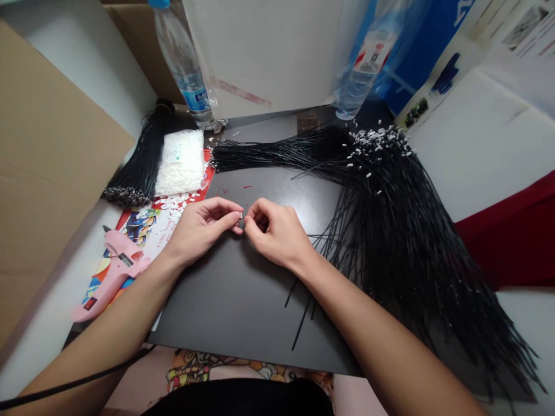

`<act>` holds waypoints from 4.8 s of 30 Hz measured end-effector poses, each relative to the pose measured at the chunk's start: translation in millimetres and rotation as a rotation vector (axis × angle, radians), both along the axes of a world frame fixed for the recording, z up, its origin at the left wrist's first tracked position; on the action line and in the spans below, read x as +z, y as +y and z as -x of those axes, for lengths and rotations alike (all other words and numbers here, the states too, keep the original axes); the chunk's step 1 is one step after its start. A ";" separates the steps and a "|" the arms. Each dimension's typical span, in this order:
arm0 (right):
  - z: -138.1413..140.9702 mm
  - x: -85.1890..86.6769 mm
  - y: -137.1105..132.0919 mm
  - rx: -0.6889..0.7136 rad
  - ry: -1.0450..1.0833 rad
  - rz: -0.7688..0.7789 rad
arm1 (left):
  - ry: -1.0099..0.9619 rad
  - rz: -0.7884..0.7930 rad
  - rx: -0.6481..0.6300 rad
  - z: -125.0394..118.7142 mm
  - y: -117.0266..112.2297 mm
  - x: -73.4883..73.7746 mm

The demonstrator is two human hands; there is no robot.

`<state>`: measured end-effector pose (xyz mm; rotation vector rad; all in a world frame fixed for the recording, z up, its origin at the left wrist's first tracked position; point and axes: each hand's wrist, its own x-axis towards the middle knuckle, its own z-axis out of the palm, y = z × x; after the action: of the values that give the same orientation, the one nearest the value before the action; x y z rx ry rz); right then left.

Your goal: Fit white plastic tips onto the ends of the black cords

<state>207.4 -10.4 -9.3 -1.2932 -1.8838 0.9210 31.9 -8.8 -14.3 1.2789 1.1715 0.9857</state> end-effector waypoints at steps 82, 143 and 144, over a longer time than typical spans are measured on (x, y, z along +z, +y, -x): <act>1.5 -4.5 -0.4 -0.019 0.135 -0.003 | -0.078 0.002 -0.026 -9.1 -3.3 2.0; -2.8 2.3 1.6 -0.046 0.036 -0.080 | -0.126 0.032 -0.012 -10.6 -4.2 2.5; -2.6 1.9 1.3 -0.044 0.033 -0.082 | -0.115 0.027 -0.006 -10.6 -4.2 2.9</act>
<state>210.0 -9.1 -7.4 -1.2591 -1.8410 0.8291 42.5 -13.0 -11.3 1.1881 1.0889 1.0222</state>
